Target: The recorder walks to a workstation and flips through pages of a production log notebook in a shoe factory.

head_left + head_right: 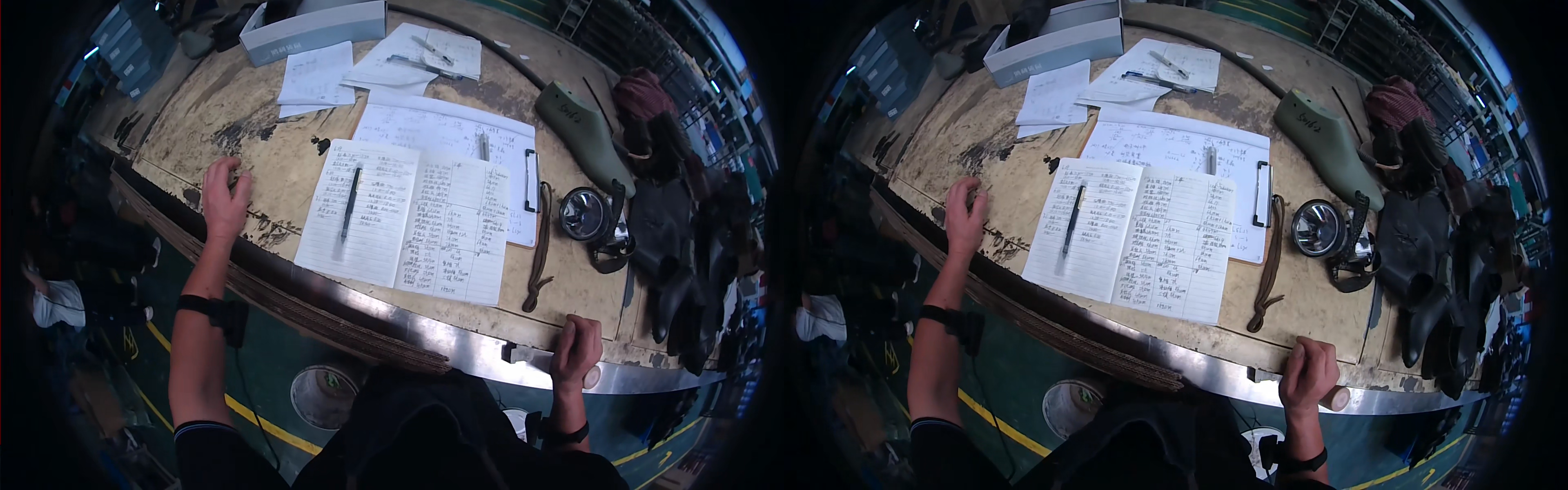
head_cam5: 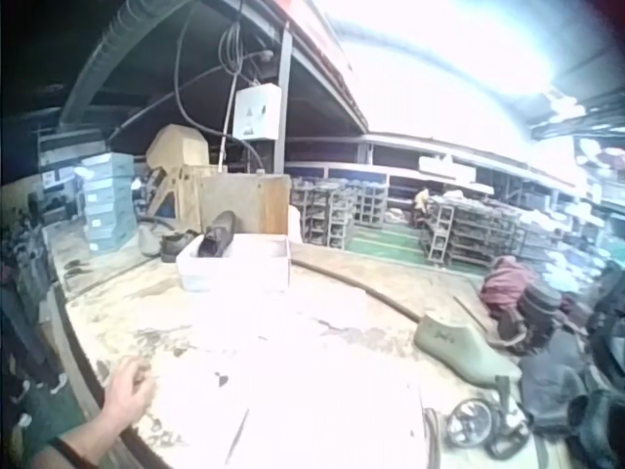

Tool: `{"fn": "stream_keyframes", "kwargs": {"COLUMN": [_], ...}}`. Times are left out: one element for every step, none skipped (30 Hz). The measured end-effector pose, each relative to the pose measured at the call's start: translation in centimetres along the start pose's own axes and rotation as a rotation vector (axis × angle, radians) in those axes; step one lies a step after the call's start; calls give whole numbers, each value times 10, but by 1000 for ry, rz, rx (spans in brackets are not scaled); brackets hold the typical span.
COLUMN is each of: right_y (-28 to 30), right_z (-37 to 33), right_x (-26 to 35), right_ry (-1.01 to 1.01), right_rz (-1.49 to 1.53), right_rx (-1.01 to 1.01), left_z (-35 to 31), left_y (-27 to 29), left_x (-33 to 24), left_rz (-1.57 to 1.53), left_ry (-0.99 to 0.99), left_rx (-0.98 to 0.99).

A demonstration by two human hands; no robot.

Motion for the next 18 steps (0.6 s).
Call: {"fn": "stream_keyframes", "kwargs": {"right_y": [0, 0, 0, 1, 1, 0, 0, 0, 0, 0, 0, -1, -1, -1, -2, -2, -2, -2], "right_z": [0, -1, -1, -1, -1, -1, -1, 0, 0, 0, 0, 0, 0, 0, 1, 0, 0, 0], "right_x": [-1, -1, -2, -2, -1, -2, -1, -1, -1, -1, -1, 0, 0, 0, 1, 1, 0, 1], "right_ry": [3, 5, 2, 6, 9, 8, 16, 24, 25, 20, 16, 20, 21, 21, 26, 22, 19, 20], "right_rz": [-5, -9, -10, -4, 2, 1, 4, 7, 4, 12, 20, 18, 17, 17, 18, 8, -2, 0], "right_rx": [2, 4, 4, 5, 7, 7, 8, 9, 14, 15, 17, 25, 21, 17, 22, 26, 29, 31], "left_z": [0, 0, 0, -1, -2, -2, -2, -2, -2, -1, 0, 0, 1, 0, 1, 1, 0, 0], "left_y": [-1, -1, -2, -3, -3, -4, -3, -2, -2, -2, -3, -3, -2, -2, -3, -3, -3, -2], "left_x": [1, 2, 3, 3, 3, 2, 1, 0, 0, 1, 3, 4, 4, 3, 5, 4, 3, 1], "left_rz": [11, 21, 22, 22, 22, 22, 24, 25, 24, 22, 20, 19, 23, 27, 29, 19, 10, 12], "left_ry": [-2, -4, -6, -8, -11, -12, -18, -24, -20, 4, 28, 36, 33, 30, 37, 28, 20, 22], "left_rx": [4, 7, 9, 5, 1, 3, -4, -10, -7, 8, 24, 26, 21, 15, 15, 11, 7, 7]}}
Point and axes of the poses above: each hand's wrist, its own z-axis towards the middle knuckle, its own y-axis out of the back of the hand, x = y × z, the point moved 7 cm from there along z, towards the middle knuckle, and after that the axes turned 4 degrees about -x, right-handed, at the moved point
